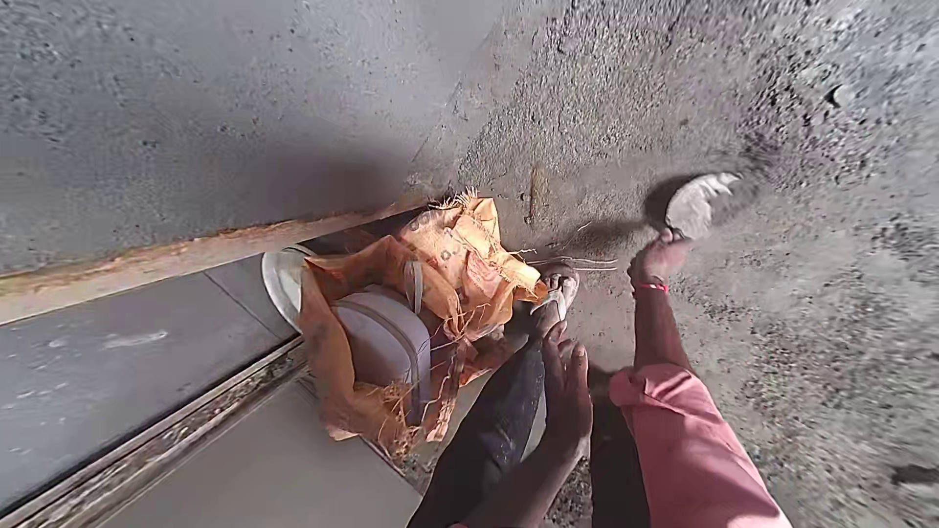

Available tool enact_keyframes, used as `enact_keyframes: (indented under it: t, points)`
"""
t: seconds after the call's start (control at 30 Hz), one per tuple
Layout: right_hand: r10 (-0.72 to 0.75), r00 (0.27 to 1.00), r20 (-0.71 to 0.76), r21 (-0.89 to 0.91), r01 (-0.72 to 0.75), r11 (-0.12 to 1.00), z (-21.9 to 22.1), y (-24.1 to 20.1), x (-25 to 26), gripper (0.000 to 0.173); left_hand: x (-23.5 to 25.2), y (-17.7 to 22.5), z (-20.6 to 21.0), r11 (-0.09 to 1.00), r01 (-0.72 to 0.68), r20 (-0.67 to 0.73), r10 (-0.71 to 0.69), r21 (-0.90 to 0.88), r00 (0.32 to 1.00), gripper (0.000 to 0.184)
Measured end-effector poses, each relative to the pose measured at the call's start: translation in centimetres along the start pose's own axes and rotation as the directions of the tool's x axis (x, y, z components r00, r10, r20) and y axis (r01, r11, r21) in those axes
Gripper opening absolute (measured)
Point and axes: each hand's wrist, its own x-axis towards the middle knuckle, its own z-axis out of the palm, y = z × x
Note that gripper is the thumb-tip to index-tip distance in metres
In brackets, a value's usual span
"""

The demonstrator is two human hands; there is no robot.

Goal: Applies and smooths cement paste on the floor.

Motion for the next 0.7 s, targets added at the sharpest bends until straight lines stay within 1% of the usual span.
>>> enact_keyframes:
  t: [0.03,0.07,0.1,0.13,0.17,0.2,0.27,0.33,0.37,0.4,0.43,0.47,0.53,0.57,0.6,0.63,0.67,0.7]
  points:
    - [-0.005,0.999,-0.038,-0.017,0.004,1.000,-0.6,1.9,0.0,0.061,-0.1,-0.1,0.0,1.000,0.008,0.012,-0.008,-0.006,1.000,0.054]
    - [-0.046,0.999,-0.028,-0.096,0.043,0.994,-1.6,4.2,-1.3,0.061,-0.7,-0.3,-0.2,1.000,0.006,0.018,-0.006,-0.011,1.000,0.055]
    - [-0.116,0.993,0.033,-0.196,0.120,0.973,-2.3,5.9,-3.0,0.059,-1.0,-0.7,-0.3,1.000,-0.017,0.021,0.017,-0.018,1.000,0.056]
    - [-0.167,0.976,0.141,-0.292,0.203,0.935,-2.5,6.7,-4.8,0.056,-0.6,-0.9,-0.3,0.998,-0.050,0.014,0.050,-0.026,0.999,0.056]
    - [-0.180,0.942,0.284,-0.374,0.282,0.884,-2.6,7.0,-6.6,0.055,-0.1,-0.9,-0.2,0.997,-0.070,0.008,0.070,-0.036,0.998,0.055]
    - [-0.169,0.887,0.431,-0.436,0.369,0.821,-2.7,7.6,-8.4,0.054,0.0,-0.9,-0.1,0.997,-0.071,0.004,0.071,-0.042,0.997,0.055]
    - [-0.125,0.763,0.634,-0.483,0.517,0.707,-2.7,9.5,-11.3,0.053,-0.9,-0.9,-0.1,0.997,-0.052,0.030,0.053,-0.049,0.998,0.055]
    - [-0.138,0.659,0.739,-0.467,0.650,0.600,-1.3,10.3,-11.2,0.052,-0.6,-0.8,-0.2,0.997,-0.052,0.049,0.055,-0.064,0.997,0.054]
    - [-0.163,0.628,0.761,-0.450,0.692,0.564,-0.7,10.3,-10.5,0.051,-0.5,-0.8,-0.4,0.997,-0.049,0.051,0.052,-0.059,0.997,0.053]
    - [-0.184,0.617,0.765,-0.440,0.709,0.551,-0.6,9.9,-9.7,0.049,-0.7,-0.9,-0.7,0.998,-0.044,0.046,0.046,-0.050,0.998,0.052]
    - [-0.210,0.634,0.744,-0.433,0.697,0.572,-0.4,9.0,-8.5,0.047,-0.8,-1.0,-0.9,0.998,-0.038,0.047,0.040,-0.043,0.998,0.052]
    - [-0.243,0.681,0.690,-0.423,0.653,0.629,-0.2,8.0,-7.0,0.045,-0.6,-1.0,-1.0,0.999,-0.034,0.051,0.036,-0.038,0.998,0.053]
    - [-0.251,0.829,0.499,-0.387,0.472,0.792,-0.8,6.4,-4.5,0.048,-1.0,-1.1,-0.9,0.999,-0.013,0.045,0.014,-0.036,0.999,0.052]
    - [-0.234,0.890,0.392,-0.332,0.374,0.866,-1.1,5.3,-3.5,0.051,-1.3,-1.0,-0.9,0.999,-0.003,0.046,0.005,-0.039,0.999,0.053]
    - [-0.219,0.930,0.297,-0.269,0.301,0.915,-1.2,4.5,-2.4,0.052,-1.1,-1.0,-0.8,0.999,-0.001,0.044,0.003,-0.042,0.999,0.053]
    - [-0.209,0.951,0.228,-0.251,0.265,0.931,-1.7,4.3,-1.7,0.052,-0.9,-0.8,-0.7,0.999,0.002,0.040,0.000,-0.043,0.999,0.053]
    - [-0.225,0.952,0.206,-0.288,0.279,0.916,-2.6,4.9,-1.6,0.051,-0.9,-0.7,-0.6,0.999,0.004,0.040,-0.003,-0.045,0.999,0.053]
    - [-0.263,0.937,0.230,-0.346,0.332,0.878,-3.8,5.8,-2.0,0.050,-1.2,-0.7,-0.7,0.999,0.008,0.042,-0.006,-0.046,0.999,0.053]
